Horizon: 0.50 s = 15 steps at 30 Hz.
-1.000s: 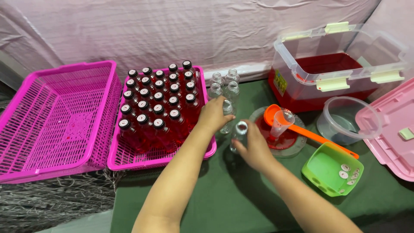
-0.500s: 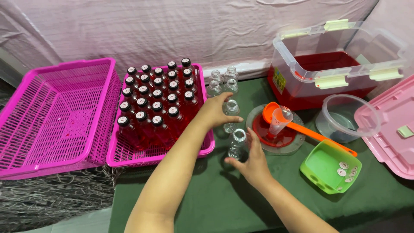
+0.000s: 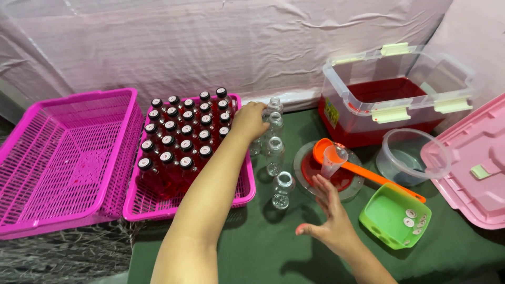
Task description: The person fills small glass bottles with red liquid using a ladle and a small measuring cup, then places caps on the bottles.
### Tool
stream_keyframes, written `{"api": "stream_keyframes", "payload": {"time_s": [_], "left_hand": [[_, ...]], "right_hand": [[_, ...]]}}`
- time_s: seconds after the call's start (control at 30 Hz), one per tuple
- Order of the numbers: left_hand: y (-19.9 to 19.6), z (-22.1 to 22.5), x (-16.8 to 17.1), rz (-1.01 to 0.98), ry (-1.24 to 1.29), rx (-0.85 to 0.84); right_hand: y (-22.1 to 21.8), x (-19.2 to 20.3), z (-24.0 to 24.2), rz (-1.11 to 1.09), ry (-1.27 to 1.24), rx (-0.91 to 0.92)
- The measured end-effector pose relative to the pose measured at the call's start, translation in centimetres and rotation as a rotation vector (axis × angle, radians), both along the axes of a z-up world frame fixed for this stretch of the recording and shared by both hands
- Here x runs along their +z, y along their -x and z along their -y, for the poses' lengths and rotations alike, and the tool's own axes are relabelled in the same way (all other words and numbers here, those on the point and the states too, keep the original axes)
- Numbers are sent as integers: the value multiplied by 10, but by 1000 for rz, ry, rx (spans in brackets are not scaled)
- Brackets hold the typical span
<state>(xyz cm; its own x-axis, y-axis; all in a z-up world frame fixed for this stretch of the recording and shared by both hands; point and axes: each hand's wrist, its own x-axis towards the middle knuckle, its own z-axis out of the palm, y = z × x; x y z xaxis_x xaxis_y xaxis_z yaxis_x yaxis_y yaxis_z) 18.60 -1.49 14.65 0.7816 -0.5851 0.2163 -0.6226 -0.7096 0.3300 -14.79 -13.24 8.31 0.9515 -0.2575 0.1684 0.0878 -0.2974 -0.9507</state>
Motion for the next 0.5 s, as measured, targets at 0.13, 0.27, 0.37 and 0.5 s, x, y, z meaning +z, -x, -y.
{"api": "stream_keyframes", "payload": {"time_s": [0.13,0.27,0.37,0.5], "left_hand": [[8,1,9,-12,3,97],[3,-2,0,2,-30,124],[1,-5,-3,-29,-22,112],[-15,-3,-18,-46,5,67]], "right_hand": [[8,-5,3,-11,-14,-9],[10,-13,9,12,-48,-19],[10,-12,9,6,-55,-25],[8,-11,9,-23,-49,-56]]}}
